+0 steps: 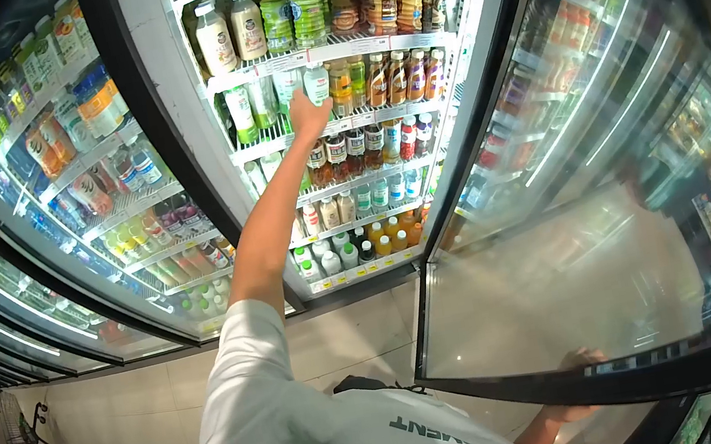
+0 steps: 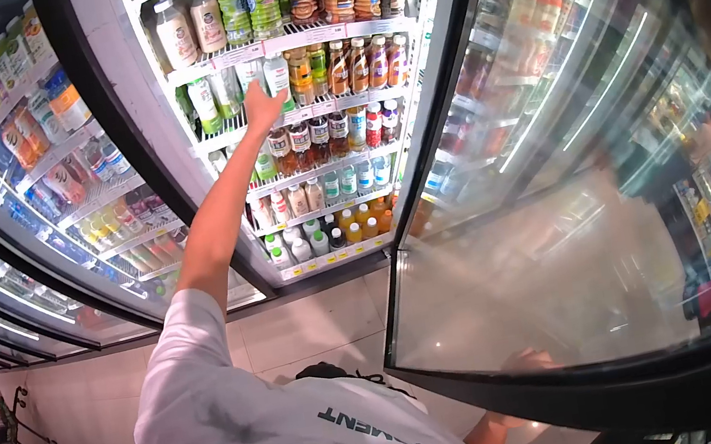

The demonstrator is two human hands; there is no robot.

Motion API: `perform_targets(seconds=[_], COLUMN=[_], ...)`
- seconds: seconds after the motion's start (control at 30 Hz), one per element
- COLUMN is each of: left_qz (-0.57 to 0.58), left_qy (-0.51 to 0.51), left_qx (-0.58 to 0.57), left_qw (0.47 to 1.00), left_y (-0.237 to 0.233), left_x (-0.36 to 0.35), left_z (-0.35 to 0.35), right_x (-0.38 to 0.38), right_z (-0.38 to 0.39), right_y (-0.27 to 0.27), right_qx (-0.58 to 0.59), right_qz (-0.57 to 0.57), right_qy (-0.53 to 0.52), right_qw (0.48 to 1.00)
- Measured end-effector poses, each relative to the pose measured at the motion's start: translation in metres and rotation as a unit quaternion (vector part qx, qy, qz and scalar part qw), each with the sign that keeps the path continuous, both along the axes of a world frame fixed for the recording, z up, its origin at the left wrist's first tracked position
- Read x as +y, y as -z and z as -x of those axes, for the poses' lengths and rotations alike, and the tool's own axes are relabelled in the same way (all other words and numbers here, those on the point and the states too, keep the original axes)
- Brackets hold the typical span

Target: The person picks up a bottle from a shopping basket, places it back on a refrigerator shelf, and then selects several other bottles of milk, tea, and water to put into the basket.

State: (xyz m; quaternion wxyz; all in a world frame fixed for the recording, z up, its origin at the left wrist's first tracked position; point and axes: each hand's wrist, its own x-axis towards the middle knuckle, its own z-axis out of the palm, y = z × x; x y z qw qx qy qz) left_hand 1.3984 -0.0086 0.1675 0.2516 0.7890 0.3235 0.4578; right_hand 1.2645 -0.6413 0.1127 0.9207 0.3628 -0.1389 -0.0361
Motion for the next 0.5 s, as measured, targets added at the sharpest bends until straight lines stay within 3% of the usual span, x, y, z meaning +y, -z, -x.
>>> perform_targets(seconds=[0.07, 0.1, 0.13, 0.17, 0.2, 0.23, 0.27, 0.33, 0.4, 0.43, 0.47, 0.5], left_qz=[-0.012, -0.014, -0.015, 0.043, 0.045, 0.055, 0.063, 0.037, -0.044, 0.021, 0.021, 0.002], left_qy=[-0.032, -0.040, -0.046, -0.060, -0.054, -0.042, -0.030, -0.052, -0.138, -0.104, -0.104, -0.081], left_qx=[-0.016, 0.019, 0.055, 0.095, 0.093, 0.172, 0.249, 0.202, 0.125, 0.117, 0.120, 0.050], left_qw=[0.999, 0.999, 0.997, 0.993, 0.993, 0.983, 0.966, 0.977, 0.982, 0.987, 0.987, 0.995], left_y=[-0.016, -0.023, -0.030, -0.038, -0.040, -0.041, -0.041, -0.027, -0.016, -0.029, -0.024, -0.015], left_x=[0.014, 0.021, 0.024, 0.026, 0.033, 0.042, 0.049, 0.049, 0.048, 0.033, 0.033, 0.033], left_z=[-0.024, -0.033, -0.040, -0.049, -0.058, -0.064, -0.069, -0.075, -0.076, -0.062, -0.060, -0.059], right_x=[0.007, 0.005, 0.007, 0.006, 0.014, 0.018, 0.017, 0.006, -0.006, -0.009, -0.012, -0.011], right_z=[0.017, 0.009, 0.004, 0.007, 0.016, 0.021, 0.018, 0.012, 0.007, 0.007, 0.005, 0.002], right_y=[-0.033, -0.029, -0.030, -0.032, -0.046, -0.054, -0.054, -0.049, -0.042, -0.042, -0.042, -0.045], right_qx=[0.008, -0.107, -0.205, -0.204, -0.114, -0.013, -0.010, -0.132, -0.145, -0.158, -0.156, -0.191], right_qz=[-0.184, 0.132, 0.433, 0.437, 0.621, 0.757, 0.757, 0.714, 0.716, 0.718, 0.719, 0.707], right_qy=[-0.103, 0.016, 0.134, 0.139, 0.264, 0.369, 0.373, 0.294, 0.290, 0.281, 0.279, 0.281], right_qw=[0.977, 0.985, 0.867, 0.865, 0.729, 0.539, 0.536, 0.621, 0.619, 0.617, 0.618, 0.620])
